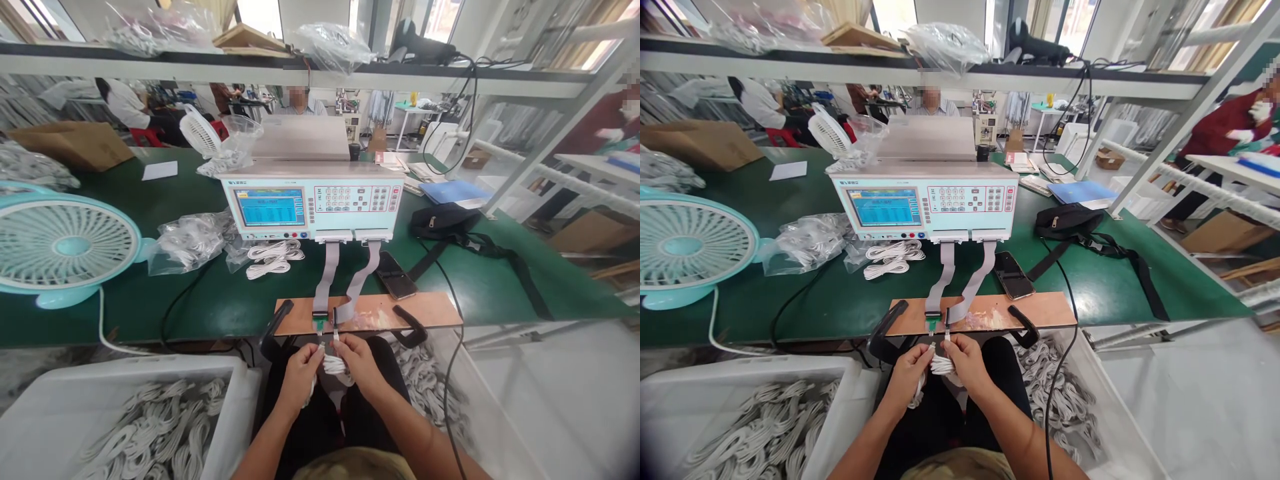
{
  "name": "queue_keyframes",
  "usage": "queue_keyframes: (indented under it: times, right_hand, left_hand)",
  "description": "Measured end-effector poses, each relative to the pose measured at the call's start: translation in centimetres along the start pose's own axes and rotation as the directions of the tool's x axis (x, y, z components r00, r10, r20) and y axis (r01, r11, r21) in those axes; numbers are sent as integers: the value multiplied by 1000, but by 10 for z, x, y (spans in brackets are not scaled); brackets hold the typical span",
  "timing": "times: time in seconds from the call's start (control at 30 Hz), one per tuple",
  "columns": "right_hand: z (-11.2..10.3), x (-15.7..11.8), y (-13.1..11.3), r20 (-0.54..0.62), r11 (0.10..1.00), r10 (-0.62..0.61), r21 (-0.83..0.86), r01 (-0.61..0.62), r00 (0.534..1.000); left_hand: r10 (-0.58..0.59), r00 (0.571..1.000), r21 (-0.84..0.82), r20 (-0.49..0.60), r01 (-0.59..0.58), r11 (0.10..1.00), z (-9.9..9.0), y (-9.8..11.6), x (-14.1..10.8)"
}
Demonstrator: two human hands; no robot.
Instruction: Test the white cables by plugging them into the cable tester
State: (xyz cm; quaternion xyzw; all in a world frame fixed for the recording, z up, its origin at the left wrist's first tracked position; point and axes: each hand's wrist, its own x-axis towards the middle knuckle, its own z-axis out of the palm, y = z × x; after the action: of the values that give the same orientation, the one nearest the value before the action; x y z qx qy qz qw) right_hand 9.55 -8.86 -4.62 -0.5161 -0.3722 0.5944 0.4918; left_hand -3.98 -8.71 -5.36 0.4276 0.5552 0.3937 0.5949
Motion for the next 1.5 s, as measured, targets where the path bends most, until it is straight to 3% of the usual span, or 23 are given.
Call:
queue_keyframes:
  times: [0.1,0.17,0.43,0.7,0.9,1.1,1.5]
  right_hand:
    - [4,2,-3,14,983,112,146,-113,994]
    - [6,4,-2,-1,969,133,211,-130,991]
    - [7,3,-5,22,963,108,245,-110,994]
    - [6,4,-3,57,970,79,227,-90,995]
    - [8,4,-5,43,975,88,201,-95,995]
    - [9,2,-3,-11,990,55,131,-53,998]
    - [12,7,5,9,958,76,275,-76,997]
  left_hand:
    - [60,983,69,175,-73,995,-8,5,3]
    - [71,978,87,194,-90,992,-11,8,6]
    - [32,999,5,-43,-32,999,0,4,13]
    - [73,985,-51,-157,-82,995,10,1,8]
    - [151,980,-8,-126,-154,988,12,-5,8]
    - [150,985,-61,-89,-155,986,13,1,14]
    - [144,984,-117,-104,-156,981,16,-4,22]
